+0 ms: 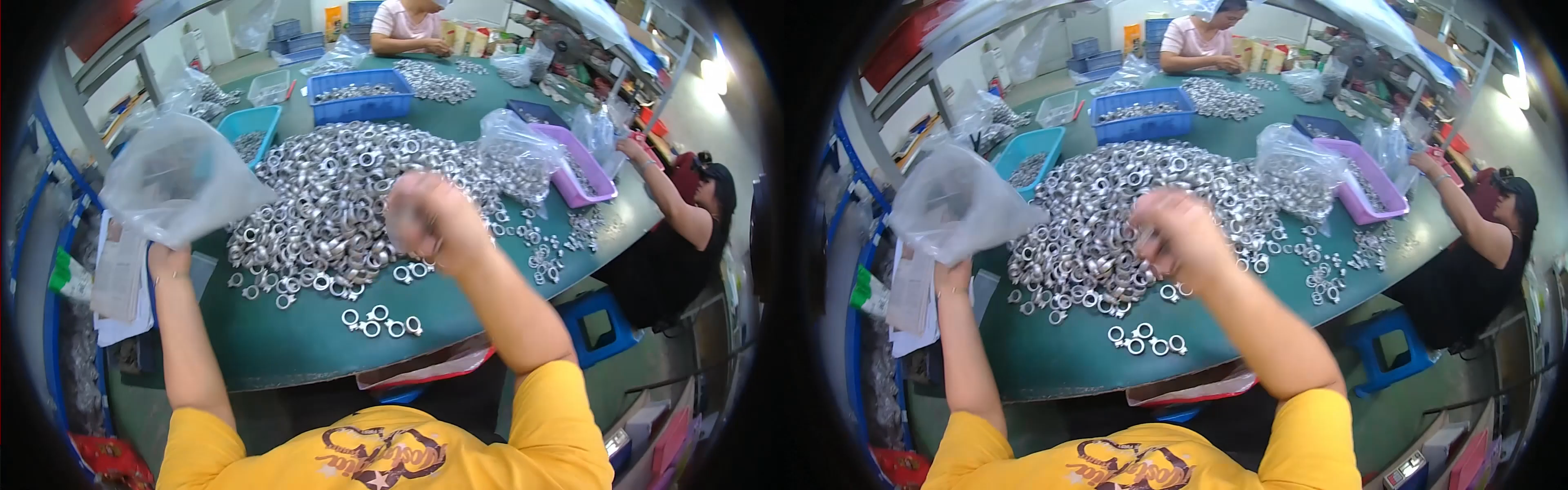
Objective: The person takes small metal components from a large pile on a table and places them one at a time into a clear plastic bag.
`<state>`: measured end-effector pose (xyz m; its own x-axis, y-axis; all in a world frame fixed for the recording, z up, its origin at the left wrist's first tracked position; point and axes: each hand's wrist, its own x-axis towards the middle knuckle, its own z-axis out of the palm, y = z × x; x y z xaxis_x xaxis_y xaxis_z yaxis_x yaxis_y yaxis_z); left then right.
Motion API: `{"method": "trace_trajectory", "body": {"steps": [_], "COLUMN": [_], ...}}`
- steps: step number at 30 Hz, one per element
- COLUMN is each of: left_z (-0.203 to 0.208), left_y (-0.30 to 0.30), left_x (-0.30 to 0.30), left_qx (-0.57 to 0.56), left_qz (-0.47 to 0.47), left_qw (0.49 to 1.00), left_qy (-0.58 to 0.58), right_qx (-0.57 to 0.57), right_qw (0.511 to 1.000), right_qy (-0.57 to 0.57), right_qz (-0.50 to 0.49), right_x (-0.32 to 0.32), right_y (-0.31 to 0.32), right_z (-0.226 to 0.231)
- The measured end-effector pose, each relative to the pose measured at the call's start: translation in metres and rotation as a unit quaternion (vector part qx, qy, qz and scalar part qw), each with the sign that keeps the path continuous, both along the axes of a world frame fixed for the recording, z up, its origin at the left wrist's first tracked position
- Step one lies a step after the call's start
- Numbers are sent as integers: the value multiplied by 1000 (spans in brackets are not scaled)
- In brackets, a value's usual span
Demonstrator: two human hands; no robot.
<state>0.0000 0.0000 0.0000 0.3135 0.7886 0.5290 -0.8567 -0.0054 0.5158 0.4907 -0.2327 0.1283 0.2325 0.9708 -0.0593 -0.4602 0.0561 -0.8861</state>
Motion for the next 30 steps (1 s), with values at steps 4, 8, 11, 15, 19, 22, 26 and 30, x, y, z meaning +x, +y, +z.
{"method": "trace_trajectory", "body": {"steps": [4, 8, 11, 15, 19, 22, 26, 30], "left_z": [-13, -22, -24, -31, -37, -31, -23, -13], "left_y": [-93, -117, -132, -135, -139, -143, -159, -184], "left_x": [92, 79, 100, 95, 86, 101, 124, 131], "left_qx": [-456, -454, -499, -494, -458, -431, -327, -202], "left_qz": [241, 213, 236, 220, 183, 192, 234, 305], "left_qw": [843, 856, 828, 833, 857, 870, 915, 918], "left_qy": [-153, -125, -93, -120, -151, -145, -28, 154], "right_qx": [-15, -38, -74, -85, -122, -167, -175, -190], "right_qw": [966, 922, 902, 859, 895, 885, 939, 917], "right_qy": [-1, 149, 217, 294, 301, 295, 128, 22], "right_qz": [-256, -356, -366, -411, -305, -318, -266, -350], "right_x": [136, 226, 269, 294, 278, 294, 342, 316], "right_y": [44, 71, 73, 76, 80, 84, 73, 90], "right_z": [11, 23, 19, -7, -20, -21, -36, -49]}}
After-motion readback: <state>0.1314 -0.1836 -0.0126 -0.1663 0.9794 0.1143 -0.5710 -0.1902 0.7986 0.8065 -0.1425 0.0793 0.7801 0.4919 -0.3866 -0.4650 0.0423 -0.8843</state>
